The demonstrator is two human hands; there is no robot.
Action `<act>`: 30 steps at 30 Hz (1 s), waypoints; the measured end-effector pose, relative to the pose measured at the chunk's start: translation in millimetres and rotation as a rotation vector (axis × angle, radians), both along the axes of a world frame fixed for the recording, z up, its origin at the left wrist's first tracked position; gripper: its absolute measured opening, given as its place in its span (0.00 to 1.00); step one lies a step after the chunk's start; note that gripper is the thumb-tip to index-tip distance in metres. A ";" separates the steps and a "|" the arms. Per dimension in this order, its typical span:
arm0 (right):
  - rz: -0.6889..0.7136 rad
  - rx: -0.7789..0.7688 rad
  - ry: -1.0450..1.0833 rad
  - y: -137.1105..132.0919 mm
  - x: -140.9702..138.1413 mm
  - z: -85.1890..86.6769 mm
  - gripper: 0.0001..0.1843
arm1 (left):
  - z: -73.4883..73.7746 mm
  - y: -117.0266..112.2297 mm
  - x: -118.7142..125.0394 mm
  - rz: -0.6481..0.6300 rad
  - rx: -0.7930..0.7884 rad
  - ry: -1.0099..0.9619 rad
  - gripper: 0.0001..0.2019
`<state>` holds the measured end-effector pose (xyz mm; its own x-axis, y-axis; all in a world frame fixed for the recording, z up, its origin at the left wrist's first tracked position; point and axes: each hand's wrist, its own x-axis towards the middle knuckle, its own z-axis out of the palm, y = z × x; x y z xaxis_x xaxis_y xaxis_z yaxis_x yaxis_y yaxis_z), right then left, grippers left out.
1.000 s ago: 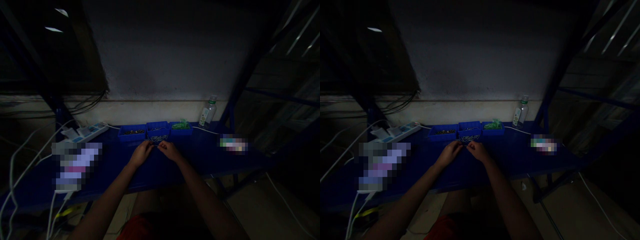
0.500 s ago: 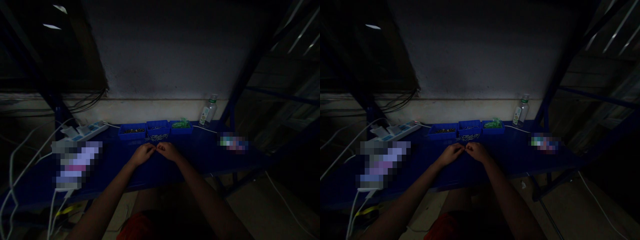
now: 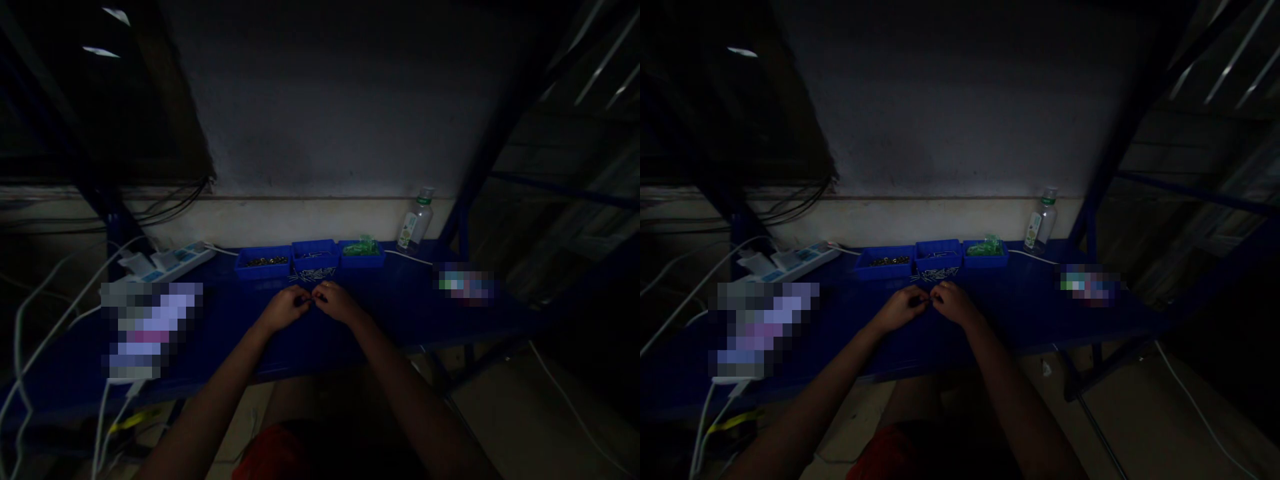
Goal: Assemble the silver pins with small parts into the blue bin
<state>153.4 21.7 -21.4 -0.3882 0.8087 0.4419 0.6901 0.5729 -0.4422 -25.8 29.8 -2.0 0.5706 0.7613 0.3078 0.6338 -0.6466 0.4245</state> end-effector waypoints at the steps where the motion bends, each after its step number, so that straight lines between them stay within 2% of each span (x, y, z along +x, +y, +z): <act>1: -0.013 0.007 -0.003 0.6 -0.1 -1.1 0.05 | -0.3 0.3 -0.1 0.002 -0.001 0.000 0.09; 6: -0.070 0.015 0.006 5.5 0.8 -6.5 0.07 | -1.8 2.0 -0.9 0.015 -0.009 -0.010 0.09; 12: -0.037 -0.033 0.029 7.6 0.9 -6.9 0.06 | -1.2 2.9 -0.8 0.038 -0.016 -0.022 0.10; 19: -0.007 -0.080 0.084 7.0 0.7 -4.0 0.05 | -1.4 3.2 -1.2 0.008 -0.016 -0.043 0.09; 30: 0.017 -0.063 0.089 2.6 1.0 0.1 0.04 | 1.7 1.2 -1.6 0.019 -0.065 -0.128 0.10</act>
